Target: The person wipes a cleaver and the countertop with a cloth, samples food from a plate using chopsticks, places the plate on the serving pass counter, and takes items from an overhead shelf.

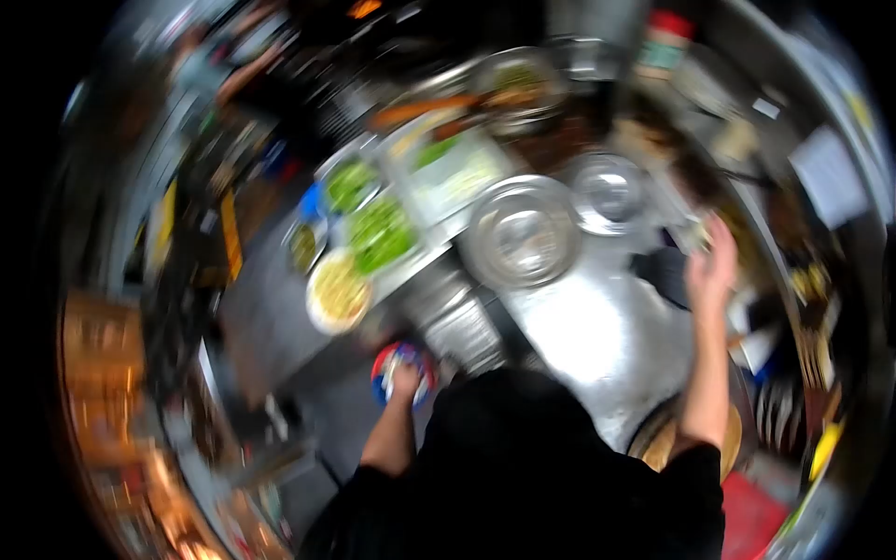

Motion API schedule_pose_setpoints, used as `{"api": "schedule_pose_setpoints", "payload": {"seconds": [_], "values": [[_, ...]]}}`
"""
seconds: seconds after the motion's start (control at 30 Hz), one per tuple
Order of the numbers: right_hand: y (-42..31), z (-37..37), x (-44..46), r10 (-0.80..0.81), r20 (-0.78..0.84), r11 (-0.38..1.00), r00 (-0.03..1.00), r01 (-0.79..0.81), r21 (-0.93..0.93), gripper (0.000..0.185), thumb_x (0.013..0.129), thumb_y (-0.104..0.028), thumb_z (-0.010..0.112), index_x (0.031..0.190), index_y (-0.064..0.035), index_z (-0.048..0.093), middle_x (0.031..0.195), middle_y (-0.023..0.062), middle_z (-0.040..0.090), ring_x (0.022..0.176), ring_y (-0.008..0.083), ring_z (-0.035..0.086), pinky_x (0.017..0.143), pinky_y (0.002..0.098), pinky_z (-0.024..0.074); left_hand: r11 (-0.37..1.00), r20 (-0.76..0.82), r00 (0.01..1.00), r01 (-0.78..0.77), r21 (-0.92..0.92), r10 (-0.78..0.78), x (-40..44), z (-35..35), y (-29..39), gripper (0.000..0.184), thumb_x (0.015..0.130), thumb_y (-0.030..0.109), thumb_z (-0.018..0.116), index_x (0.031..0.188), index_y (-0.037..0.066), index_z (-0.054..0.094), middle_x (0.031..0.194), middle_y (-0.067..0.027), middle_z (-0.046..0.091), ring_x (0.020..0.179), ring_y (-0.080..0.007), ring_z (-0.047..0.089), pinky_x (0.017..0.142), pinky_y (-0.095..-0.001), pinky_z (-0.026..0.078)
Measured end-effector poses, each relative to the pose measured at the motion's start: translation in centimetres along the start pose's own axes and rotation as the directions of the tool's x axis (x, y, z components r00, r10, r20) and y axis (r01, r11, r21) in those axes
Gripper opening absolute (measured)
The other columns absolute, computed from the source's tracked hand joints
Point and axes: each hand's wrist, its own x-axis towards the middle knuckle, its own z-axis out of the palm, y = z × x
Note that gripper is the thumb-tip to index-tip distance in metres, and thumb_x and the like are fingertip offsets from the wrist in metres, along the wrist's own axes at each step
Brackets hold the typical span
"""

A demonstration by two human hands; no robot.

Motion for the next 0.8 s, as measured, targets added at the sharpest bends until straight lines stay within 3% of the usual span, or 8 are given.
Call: {"api": "schedule_pose_setpoints", "payload": {"seconds": [0.1,0.17,0.3,0.63,0.67,0.7,0.73,0.8], "values": [[-1.9,1.9,-6.9,0.021,0.16,0.977,0.987,-0.054,0.204,0.05,0.086,0.007,0.051,0.135,0.0004,0.056,0.139,0.0191,0.056,0.124,0.0326,0.058,0.102,0.0383,0.0484,0.854,-0.243,0.95,0.042,-0.518,-0.194,0.7,-3.8,2.4,0.017,0.102,0.008,0.047,0.11,-0.001,0.059,0.086,-0.0117,0.064,0.072,-0.0211,0.066,0.063,-0.0329,0.058],[-3.5,3.5,-10.6,0.061,0.285,0.964,0.957,-0.131,0.232,0.049,0.086,0.009,0.049,0.135,0.0015,0.056,0.138,0.0191,0.056,0.121,0.0304,0.06,0.095,0.0356,0.0521,0.476,-0.319,0.84,-0.083,-0.876,-0.439,0.0,-7.2,7.1,0.016,0.098,0.007,0.053,0.098,-0.003,0.065,0.084,-0.0126,0.068,0.067,-0.0207,0.068,0.061,-0.0328,0.059],[-10.1,5.6,-16.4,0.136,0.556,0.892,0.82,-0.346,0.292,0.05,0.086,0.011,0.047,0.135,0.0028,0.056,0.135,0.0189,0.058,0.113,0.028,0.065,0.087,0.0338,0.0552,0.339,-0.363,0.774,-0.203,-0.919,-0.52,2.3,-12.6,5.4,0.022,0.099,0.003,0.05,0.119,-0.004,0.053,0.096,-0.0151,0.065,0.076,-0.0224,0.069,0.065,-0.0307,0.061],[-21.2,10.2,-22.8,0.032,0.724,0.914,0.689,-0.314,0.258,0.054,0.079,0.013,0.047,0.13,-0.0004,0.059,0.132,0.0197,0.059,0.107,0.0305,0.066,0.083,0.0342,0.0571,0.21,-0.157,0.863,-0.061,-0.976,-0.479,8.5,-17.9,4.6,0.031,0.099,0.007,0.056,0.126,-0.003,0.048,0.103,-0.0153,0.063,0.083,-0.0247,0.068,0.07,-0.036,0.063],[-21.5,10.7,-23.6,-0.05,0.697,0.952,0.715,-0.177,0.25,0.056,0.081,0.013,0.046,0.133,-0.002,0.058,0.131,0.019,0.059,0.102,0.0284,0.068,0.079,0.0333,0.0586,0.206,-0.13,0.873,-0.035,-0.978,-0.469,9.2,-18.1,4.5,0.03,0.099,0.008,0.056,0.125,-0.003,0.048,0.102,-0.0156,0.063,0.083,-0.0254,0.068,0.07,-0.037,0.063],[-22.3,10.7,-24.0,-0.017,0.707,0.958,0.707,-0.192,0.215,0.05,0.078,0.012,0.049,0.125,-0.0013,0.06,0.127,0.0201,0.061,0.109,0.0364,0.064,0.09,0.0404,0.0557,0.218,-0.113,0.882,-0.011,-0.976,-0.458,9.0,-18.1,4.6,0.03,0.098,0.008,0.057,0.125,-0.003,0.048,0.102,-0.016,0.063,0.083,-0.0262,0.068,0.07,-0.0381,0.064],[-24.2,10.2,-23.7,0.1,0.76,0.932,0.643,-0.328,0.154,0.049,0.078,0.011,0.051,0.125,-0.0023,0.06,0.128,0.0204,0.061,0.111,0.0373,0.064,0.093,0.0414,0.0549,0.105,-0.072,0.925,-0.035,-0.994,-0.373,9.0,-18.6,3.8,0.031,0.096,0.007,0.06,0.122,-0.002,0.049,0.103,-0.0182,0.062,0.086,-0.0303,0.069,0.072,-0.0409,0.064],[-25.2,10.0,-24.2,-0.043,0.685,0.978,0.728,-0.109,0.177,0.052,0.075,0.012,0.051,0.124,-0.0015,0.061,0.12,0.019,0.063,0.104,0.032,0.066,0.085,0.039,0.0562,-0.046,-0.03,0.972,-0.042,-0.998,-0.232,9.7,-17.7,0.4,0.027,0.093,-0.001,0.058,0.119,-0.007,0.051,0.109,-0.024,0.064,0.091,-0.0375,0.069,0.078,-0.044,0.065]]}}
